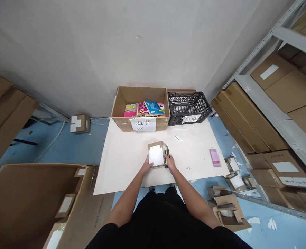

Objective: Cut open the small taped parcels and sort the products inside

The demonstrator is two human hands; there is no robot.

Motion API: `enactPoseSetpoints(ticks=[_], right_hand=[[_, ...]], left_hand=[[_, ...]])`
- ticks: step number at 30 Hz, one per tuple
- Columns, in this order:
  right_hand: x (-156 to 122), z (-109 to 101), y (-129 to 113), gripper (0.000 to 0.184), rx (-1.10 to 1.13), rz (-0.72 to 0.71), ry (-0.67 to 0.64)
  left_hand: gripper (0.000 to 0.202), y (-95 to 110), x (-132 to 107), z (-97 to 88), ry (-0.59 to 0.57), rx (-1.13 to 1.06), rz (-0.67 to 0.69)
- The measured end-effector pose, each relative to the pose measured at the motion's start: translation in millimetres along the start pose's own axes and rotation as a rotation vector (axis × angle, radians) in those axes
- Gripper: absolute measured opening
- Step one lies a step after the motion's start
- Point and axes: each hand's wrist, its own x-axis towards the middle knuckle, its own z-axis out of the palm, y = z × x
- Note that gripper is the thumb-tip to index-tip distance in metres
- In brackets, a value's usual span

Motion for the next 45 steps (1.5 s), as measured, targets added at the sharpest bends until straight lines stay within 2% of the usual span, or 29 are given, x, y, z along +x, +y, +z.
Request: enactPoseSetpoints(ticks=[2,4,6,11,13,15,17,18,20,22,24,28,31,35,39,42,45], right_hand=[[-7.3,2.8,-9.9,0.042,0.098,0.016,-0.039],[-15.8,8.7,-18.8,0.038,0.153,0.044,-0.086],[-23.7,18.7,-25.5,0.035,0.182,0.075,-0.14],[-34.5,52.0,-32.5,0.031,0.158,0.135,-0.266],[-34.3,61.4,-34.0,0.032,0.093,0.143,-0.285],[-32.3,65.9,-35.6,0.031,0.05,0.147,-0.275],[-29.5,65.9,-36.9,0.029,0.009,0.132,-0.246],[-28.3,64.7,-37.3,0.028,-0.021,0.114,-0.223],[-26.7,60.8,-37.4,0.025,-0.106,0.075,-0.172],[-27.1,55.5,-36.9,0.022,-0.214,0.049,-0.143],[-29.4,49.7,-37.2,0.026,-0.337,0.019,-0.146],[-34.7,43.8,-44.8,0.054,-0.645,-0.182,-0.132],[-32.6,51.5,-56.7,0.058,-0.821,-0.276,-0.149],[-22.2,76.0,-70.7,0.059,-0.924,-0.297,-0.19],[-16.3,99.3,-74.8,0.057,-1.013,-0.285,-0.191],[-18.7,108.2,-75.7,0.06,-1.098,-0.275,-0.173],[-25.5,108.3,-75.6,0.068,-1.173,-0.25,-0.191]], left_hand=[[0.1,-10.0,-2.2,-7.5,0.015,-0.062,-0.09],[0.099,-18.6,-4.6,-12.8,0.072,-0.023,-0.212],[0.096,-24.0,-6.6,-16.1,0.145,0.045,-0.273],[0.094,-25.3,-14.3,-31.2,0.284,0.098,-0.285],[0.09,-20.7,-18.4,-46.4,0.363,0.129,-0.248],[0.082,-10.7,-20.6,-66.0,0.413,0.204,-0.149],[0.077,4.9,-18.7,-85.9,0.371,0.327,0.001],[0.079,14.2,-15.8,-94.3,0.31,0.403,0.082],[0.095,33.2,-6.9,-105.8,0.126,0.571,0.211],[0.117,49.0,3.8,-109.5,-0.06,0.719,0.249],[0.128,58.7,12.6,-106.8,-0.162,0.8,0.224],[0.127,61.0,16.6,-94.6,-0.13,0.76,0.186],[0.122,56.8,11.3,-86.9,-0.099,0.715,0.17],[0.121,54.4,5.1,-81.8,-0.098,0.703,0.132],[0.119,55.5,2.0,-82.2,-0.107,0.695,0.108],[0.119,56.0,0.6,-83.8,-0.109,0.714,0.091],[0.121,55.2,-0.3,-84.9,-0.099,0.733,0.101]])
